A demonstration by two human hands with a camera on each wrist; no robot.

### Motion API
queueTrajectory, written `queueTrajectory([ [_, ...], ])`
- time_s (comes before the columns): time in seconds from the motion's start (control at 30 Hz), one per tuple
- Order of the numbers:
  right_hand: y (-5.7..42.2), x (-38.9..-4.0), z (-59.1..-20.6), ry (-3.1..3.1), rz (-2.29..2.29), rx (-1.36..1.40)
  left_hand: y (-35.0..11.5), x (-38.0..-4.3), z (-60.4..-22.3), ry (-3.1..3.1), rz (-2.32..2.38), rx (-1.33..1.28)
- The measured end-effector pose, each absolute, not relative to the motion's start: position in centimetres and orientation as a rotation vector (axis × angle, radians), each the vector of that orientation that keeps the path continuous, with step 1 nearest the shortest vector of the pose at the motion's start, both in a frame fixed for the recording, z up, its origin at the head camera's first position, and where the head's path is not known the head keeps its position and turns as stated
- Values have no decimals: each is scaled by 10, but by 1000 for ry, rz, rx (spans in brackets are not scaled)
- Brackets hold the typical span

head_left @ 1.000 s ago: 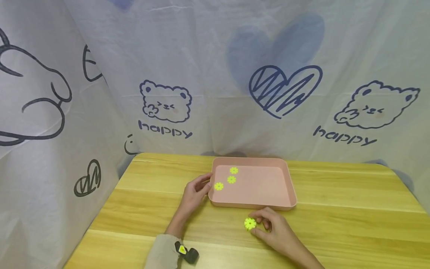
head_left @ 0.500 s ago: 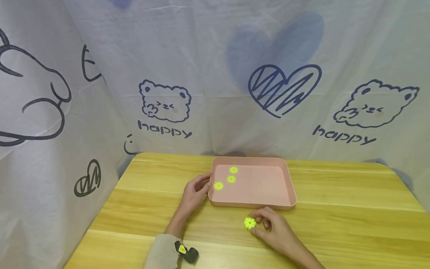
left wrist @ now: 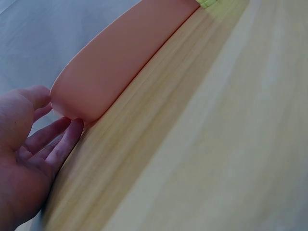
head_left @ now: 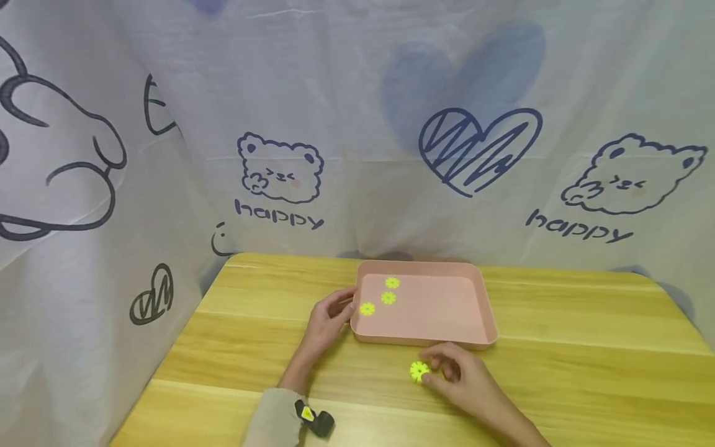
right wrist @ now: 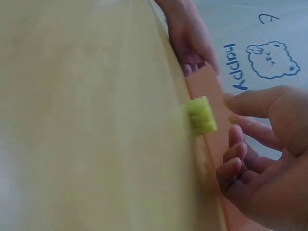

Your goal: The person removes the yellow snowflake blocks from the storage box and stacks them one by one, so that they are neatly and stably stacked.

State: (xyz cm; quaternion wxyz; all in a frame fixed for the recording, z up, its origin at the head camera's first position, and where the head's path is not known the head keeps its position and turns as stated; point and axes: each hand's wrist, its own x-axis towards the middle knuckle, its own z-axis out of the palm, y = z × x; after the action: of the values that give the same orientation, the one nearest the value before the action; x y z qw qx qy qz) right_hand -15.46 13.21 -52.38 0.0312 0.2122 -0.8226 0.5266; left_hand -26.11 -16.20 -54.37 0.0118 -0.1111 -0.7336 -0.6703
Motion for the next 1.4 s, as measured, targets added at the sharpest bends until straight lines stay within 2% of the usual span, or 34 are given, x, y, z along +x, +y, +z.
queueTrajectory([
  [0.4, 122, -198, -481, -2480, 1471, 624, -160, -260, -541, -2312, -2075, -318],
  [0.57, 111, -222, -475, -2507, 1450, 610, -161, -260, -543, -2301, -2085, -334],
  [1.07, 80, -286, -502, -2735, 1408, 553, -161, -259, -543, -2282, -2098, -349],
  [1.4, 73, -304, -515, -2830, 1219, 524, -161, -258, -542, -2285, -2100, -337],
])
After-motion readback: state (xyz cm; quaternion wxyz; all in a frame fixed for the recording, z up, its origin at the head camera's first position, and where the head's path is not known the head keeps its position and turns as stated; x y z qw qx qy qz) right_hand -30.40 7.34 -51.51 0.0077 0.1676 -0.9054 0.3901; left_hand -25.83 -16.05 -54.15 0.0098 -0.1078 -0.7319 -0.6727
